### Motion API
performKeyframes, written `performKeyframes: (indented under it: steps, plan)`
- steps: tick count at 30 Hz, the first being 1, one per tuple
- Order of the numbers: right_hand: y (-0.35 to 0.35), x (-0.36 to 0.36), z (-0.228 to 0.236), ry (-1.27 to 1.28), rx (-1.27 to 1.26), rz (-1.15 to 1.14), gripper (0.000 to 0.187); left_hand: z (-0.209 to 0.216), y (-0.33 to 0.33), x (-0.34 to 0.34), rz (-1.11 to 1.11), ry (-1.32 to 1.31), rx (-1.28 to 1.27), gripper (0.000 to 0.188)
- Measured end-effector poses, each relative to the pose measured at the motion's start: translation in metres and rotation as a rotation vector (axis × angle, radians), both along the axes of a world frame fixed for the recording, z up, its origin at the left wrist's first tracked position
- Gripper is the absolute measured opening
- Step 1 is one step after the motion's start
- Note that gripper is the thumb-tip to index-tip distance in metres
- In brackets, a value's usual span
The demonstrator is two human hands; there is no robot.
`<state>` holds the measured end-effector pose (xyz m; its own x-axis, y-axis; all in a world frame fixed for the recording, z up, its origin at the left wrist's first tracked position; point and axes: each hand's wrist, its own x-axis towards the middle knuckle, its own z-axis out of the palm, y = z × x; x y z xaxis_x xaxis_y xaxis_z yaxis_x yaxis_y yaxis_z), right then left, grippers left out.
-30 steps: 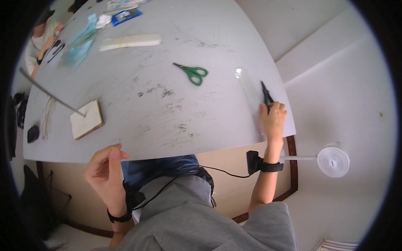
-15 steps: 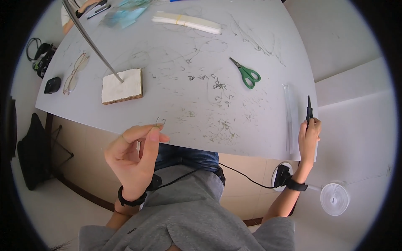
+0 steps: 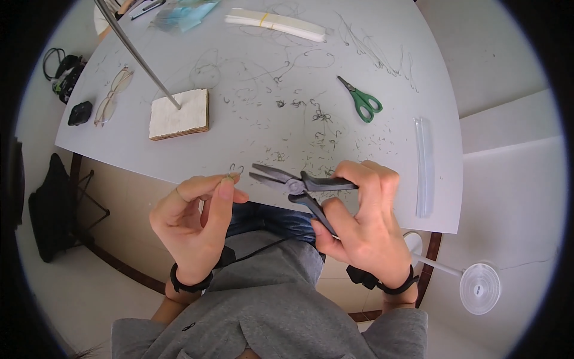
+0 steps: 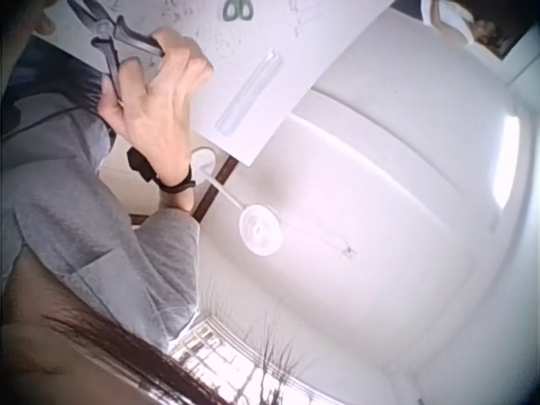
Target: Assembling fishing rigs by tying hooks, threading beads, and using tools.
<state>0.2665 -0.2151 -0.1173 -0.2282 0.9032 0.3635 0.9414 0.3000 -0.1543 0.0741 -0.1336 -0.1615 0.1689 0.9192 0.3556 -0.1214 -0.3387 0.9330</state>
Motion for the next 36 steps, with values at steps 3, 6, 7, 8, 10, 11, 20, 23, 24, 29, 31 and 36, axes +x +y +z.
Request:
performKeyframes:
  steps: [3, 6, 7, 8, 10, 11, 20, 23, 24, 29, 31, 36]
  plan:
    - [0.0016, -0.0015, 0.0033, -0.006, 0.003, 0.029, 0.027, 0.0001, -0.0002, -0.0008, 0.001, 0.003, -0.003, 0.01]
    - [0.001, -0.002, 0.0028, 0.001, 0.012, 0.033, 0.027, -0.0007, 0.0001, -0.0011, -0.001, 0.015, 0.005, 0.01]
    - [0.0006, -0.0019, 0.0025, 0.001, 0.015, 0.028, 0.026, -0.0007, -0.0001, -0.0012, -0.004, 0.021, 0.004, 0.01]
    - [0.0002, -0.0019, 0.0021, -0.003, 0.015, 0.03, 0.026, -0.0009, -0.0002, -0.0014, -0.005, 0.027, 0.003, 0.011]
    - [-0.0006, -0.0021, 0.0017, -0.012, 0.01, 0.028, 0.025, -0.0013, 0.0, -0.0002, -0.001, 0.003, 0.003, 0.011]
    - [-0.0007, -0.0024, 0.0011, -0.012, 0.016, 0.028, 0.025, -0.0012, 0.0001, -0.0001, 0.003, -0.009, 0.003, 0.011]
    - [-0.0011, -0.0033, -0.001, -0.039, 0.036, 0.019, 0.023, 0.002, -0.0005, -0.003, -0.021, 0.027, -0.004, 0.01]
    - [-0.0014, -0.0047, -0.0022, -0.045, 0.039, 0.013, 0.023, 0.0014, -0.0003, -0.0029, -0.021, 0.02, -0.005, 0.01]
    - [-0.0015, -0.005, -0.0023, -0.047, 0.039, 0.008, 0.023, 0.0012, -0.0002, -0.0023, -0.015, 0.011, -0.003, 0.011]
    - [-0.003, -0.0074, -0.0023, -0.056, 0.039, -0.012, 0.023, 0.0025, -0.002, -0.0011, 0.02, 0.04, 0.003, 0.012]
    - [-0.0035, -0.0083, -0.0028, -0.059, 0.035, -0.024, 0.023, 0.0032, -0.0021, -0.0013, 0.039, 0.061, 0.024, 0.013]
    - [-0.0028, -0.0079, -0.0024, -0.042, 0.047, -0.03, 0.024, 0.004, -0.0016, -0.0028, 0.079, 0.169, 0.095, 0.015]
